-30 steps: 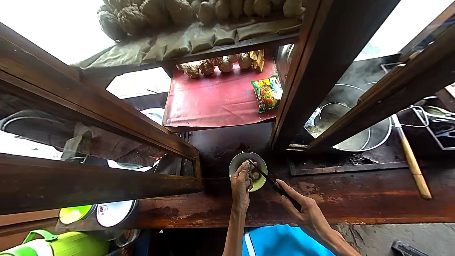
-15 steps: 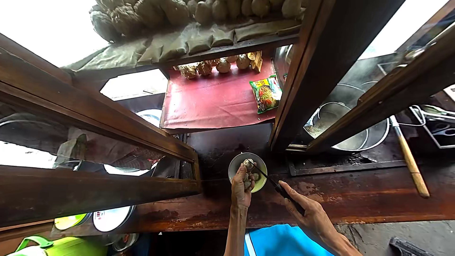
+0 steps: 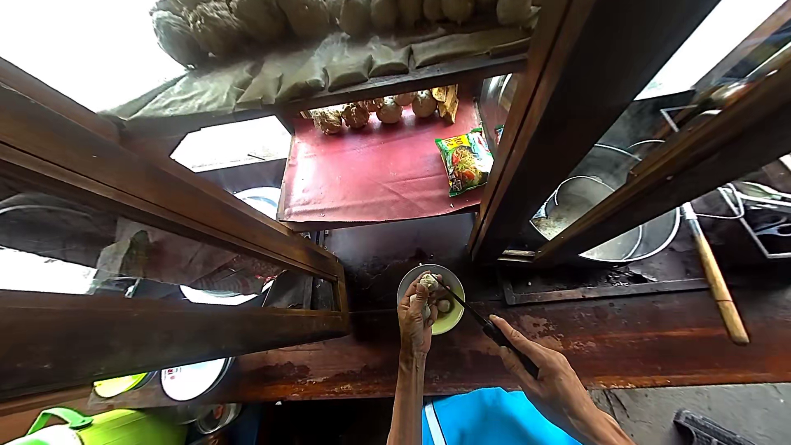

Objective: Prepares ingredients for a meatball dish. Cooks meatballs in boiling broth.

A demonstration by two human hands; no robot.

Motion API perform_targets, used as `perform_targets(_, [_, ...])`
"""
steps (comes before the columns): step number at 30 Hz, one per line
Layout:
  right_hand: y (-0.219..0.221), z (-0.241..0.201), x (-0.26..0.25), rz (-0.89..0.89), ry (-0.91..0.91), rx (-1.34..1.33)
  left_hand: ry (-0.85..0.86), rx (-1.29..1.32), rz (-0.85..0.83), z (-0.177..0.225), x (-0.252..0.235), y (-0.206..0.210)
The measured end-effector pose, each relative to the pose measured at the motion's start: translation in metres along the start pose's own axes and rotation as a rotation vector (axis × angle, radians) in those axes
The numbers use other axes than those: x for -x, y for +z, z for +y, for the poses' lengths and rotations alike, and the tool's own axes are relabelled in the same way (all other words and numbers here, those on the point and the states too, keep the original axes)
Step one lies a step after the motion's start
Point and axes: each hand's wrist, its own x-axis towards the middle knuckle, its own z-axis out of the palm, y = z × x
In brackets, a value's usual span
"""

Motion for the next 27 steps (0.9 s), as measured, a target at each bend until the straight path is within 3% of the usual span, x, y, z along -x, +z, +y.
perform_targets(14, [0.014,0.007,-0.002,-0.008,0.006,0.024,0.067,-0.184,0.009,-0.008,0.001,-0.002])
perform_targets(27, [0.019,0.004,-0.011,-0.04,0.082,-0.067,0.017,-0.062,0.097,-0.015,-0.004,0.008])
